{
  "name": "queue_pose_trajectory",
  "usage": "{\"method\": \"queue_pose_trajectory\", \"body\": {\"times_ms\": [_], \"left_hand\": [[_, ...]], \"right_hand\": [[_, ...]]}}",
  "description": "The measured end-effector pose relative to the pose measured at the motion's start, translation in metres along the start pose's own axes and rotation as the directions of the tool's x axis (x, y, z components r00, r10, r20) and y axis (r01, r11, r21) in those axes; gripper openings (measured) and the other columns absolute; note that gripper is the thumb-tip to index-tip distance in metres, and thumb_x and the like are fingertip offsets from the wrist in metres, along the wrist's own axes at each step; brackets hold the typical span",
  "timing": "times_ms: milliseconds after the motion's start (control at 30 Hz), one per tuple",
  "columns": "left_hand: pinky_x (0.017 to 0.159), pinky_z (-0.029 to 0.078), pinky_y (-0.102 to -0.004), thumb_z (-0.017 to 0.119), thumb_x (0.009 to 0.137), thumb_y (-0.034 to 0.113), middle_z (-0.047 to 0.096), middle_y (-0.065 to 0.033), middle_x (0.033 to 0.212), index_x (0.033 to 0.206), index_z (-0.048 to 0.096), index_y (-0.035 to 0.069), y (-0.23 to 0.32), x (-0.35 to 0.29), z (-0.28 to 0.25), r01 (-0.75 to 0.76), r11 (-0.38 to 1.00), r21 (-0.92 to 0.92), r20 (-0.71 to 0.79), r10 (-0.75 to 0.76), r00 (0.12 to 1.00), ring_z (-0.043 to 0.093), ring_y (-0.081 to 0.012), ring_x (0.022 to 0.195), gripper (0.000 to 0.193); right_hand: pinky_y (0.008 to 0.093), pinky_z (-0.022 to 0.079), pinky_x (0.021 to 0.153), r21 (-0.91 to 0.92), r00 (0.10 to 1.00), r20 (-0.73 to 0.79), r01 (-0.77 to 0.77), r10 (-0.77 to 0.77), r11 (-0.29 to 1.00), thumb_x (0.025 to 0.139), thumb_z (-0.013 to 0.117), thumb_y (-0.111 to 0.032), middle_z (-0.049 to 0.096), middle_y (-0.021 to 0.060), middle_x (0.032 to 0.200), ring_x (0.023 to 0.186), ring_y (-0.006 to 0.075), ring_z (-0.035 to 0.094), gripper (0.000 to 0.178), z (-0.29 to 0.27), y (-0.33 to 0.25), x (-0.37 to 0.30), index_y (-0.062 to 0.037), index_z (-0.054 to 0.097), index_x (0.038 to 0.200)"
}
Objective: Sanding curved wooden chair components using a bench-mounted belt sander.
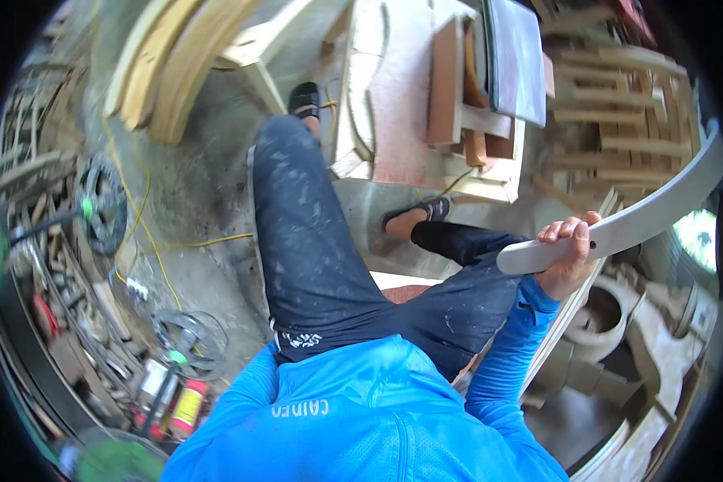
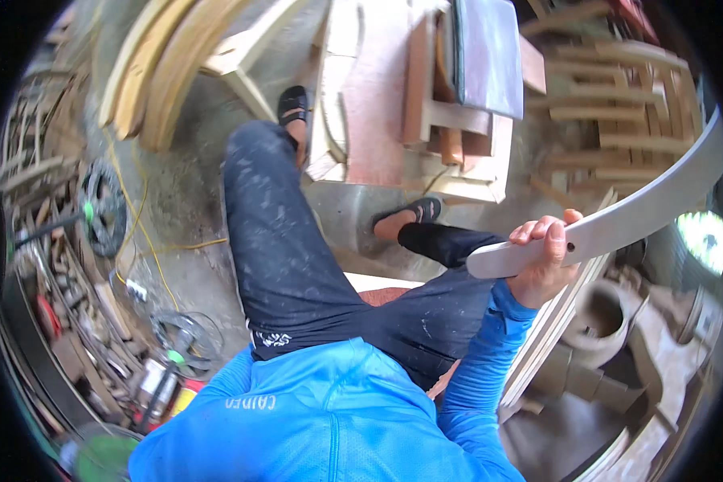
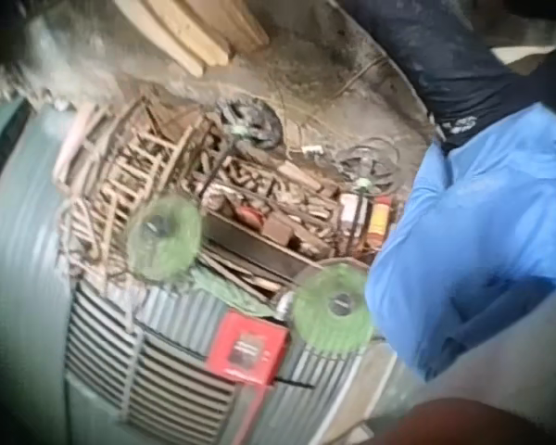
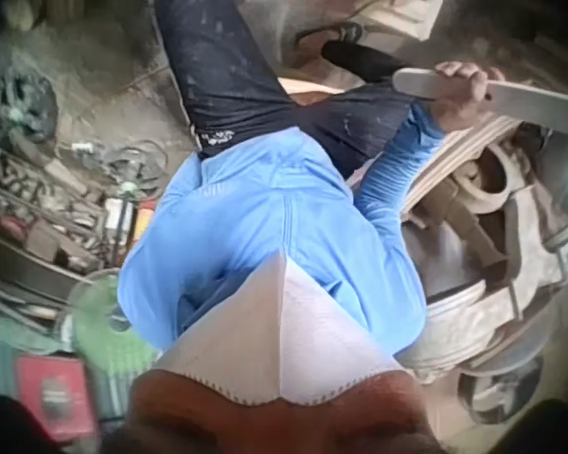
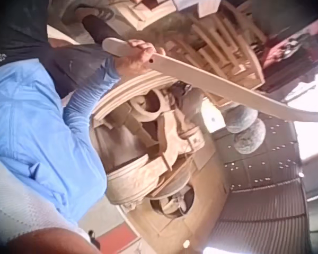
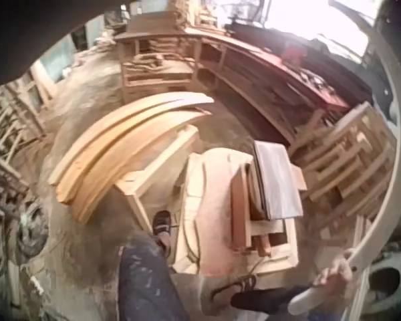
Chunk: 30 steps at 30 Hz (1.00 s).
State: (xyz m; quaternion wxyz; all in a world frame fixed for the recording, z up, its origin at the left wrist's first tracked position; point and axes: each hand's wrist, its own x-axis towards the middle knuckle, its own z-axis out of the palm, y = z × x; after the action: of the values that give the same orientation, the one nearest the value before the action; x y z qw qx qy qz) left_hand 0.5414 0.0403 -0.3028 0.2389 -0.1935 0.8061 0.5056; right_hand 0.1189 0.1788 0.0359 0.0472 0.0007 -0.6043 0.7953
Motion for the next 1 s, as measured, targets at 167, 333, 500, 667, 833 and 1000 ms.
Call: {"method": "queue_pose_trajectory", "body": {"times_ms": [167, 333, 500, 667, 833, 1000], "left_hand": [[0.112, 0.04, -0.0386, 0.056, 0.101, 0.032, 0.058, -0.0165, 0.144, 0.14, 0.058, 0.004, -0.047, -0.035, -0.035, 0.104, 0.987, 0.121, 0.154, -0.122, 0.98, 0.052, -0.03, 0.134, 0.048], [0.112, 0.04, -0.0384, 0.055, 0.102, 0.031, 0.059, -0.0157, 0.143, 0.139, 0.059, 0.004, -0.093, -0.082, -0.039, 0.205, 0.961, 0.184, 0.128, -0.23, 0.965, 0.052, -0.0296, 0.133, 0.046], [0.112, 0.04, -0.0383, 0.054, 0.102, 0.03, 0.06, -0.015, 0.142, 0.138, 0.061, 0.005, -0.145, -0.118, -0.113, 0.22, 0.931, 0.291, 0.007, -0.231, 0.973, 0.053, -0.0292, 0.133, 0.044], [0.112, 0.039, -0.0381, 0.052, 0.103, 0.029, 0.061, -0.0143, 0.141, 0.137, 0.062, 0.005, -0.183, -0.026, -0.186, 0.134, 0.941, 0.311, -0.252, -0.055, 0.966, 0.053, -0.0289, 0.132, 0.043], [0.112, 0.039, -0.038, 0.051, 0.104, 0.029, 0.062, -0.0135, 0.14, 0.136, 0.064, 0.006, -0.207, 0.046, -0.271, 0.069, 0.939, 0.337, -0.405, 0.078, 0.911, 0.053, -0.0285, 0.132, 0.041], [0.065, 0.048, -0.023, 0.064, 0.1, 0.013, 0.065, 0.0002, 0.088, 0.114, 0.067, 0.004, -0.036, 0.089, -0.405, -0.556, 0.759, -0.338, -0.614, 0.269, 0.742, 0.057, -0.0068, 0.073, 0.017]], "right_hand": [[0.0331, 0.052, 0.062, -0.258, 0.992, -0.094, 0.051, -0.078, 0.965, 0.094, 0.068, -0.009, 0.059, 0.0109, 0.081, 0.066, 0.02, 0.059, 0.041, -0.025, -0.008, 0.035, 0.0016, 0.049, 0.129], [0.033, 0.052, 0.063, -0.258, 0.993, -0.05, 0.088, -0.104, 0.962, 0.093, 0.069, -0.01, 0.06, 0.0115, 0.084, 0.068, 0.0201, 0.058, 0.044, -0.033, -0.008, 0.046, 0.0029, 0.051, 0.131], [0.032, 0.052, 0.06, -0.179, 0.999, -0.025, 0.035, -0.04, 0.983, 0.091, 0.074, -0.01, 0.062, 0.0112, 0.082, 0.065, 0.0195, 0.059, 0.047, -0.018, -0.013, -0.043, 0.0055, 0.054, 0.13], [0.03, 0.052, 0.06, -0.274, 0.991, -0.068, 0.097, -0.12, 0.957, 0.09, 0.076, -0.01, 0.065, 0.0108, 0.084, 0.068, 0.0172, 0.062, 0.041, -0.067, -0.045, -0.131, 0.0062, 0.059, 0.124], [0.0298, 0.052, 0.059, -0.357, 0.991, -0.071, 0.078, -0.111, 0.931, 0.093, 0.077, -0.023, 0.063, 0.0099, 0.082, 0.064, 0.0159, 0.061, 0.057, -0.119, -0.083, -0.193, 0.0054, 0.052, 0.136], [0.0333, 0.052, 0.051, 0.2, 0.96, 0.236, -0.2, 0.151, 0.959, 0.094, 0.074, -0.029, 0.059, 0.01, 0.078, 0.056, 0.0184, 0.061, 0.066, -0.113, -0.093, -0.245, -0.0059, 0.038, 0.144]]}}
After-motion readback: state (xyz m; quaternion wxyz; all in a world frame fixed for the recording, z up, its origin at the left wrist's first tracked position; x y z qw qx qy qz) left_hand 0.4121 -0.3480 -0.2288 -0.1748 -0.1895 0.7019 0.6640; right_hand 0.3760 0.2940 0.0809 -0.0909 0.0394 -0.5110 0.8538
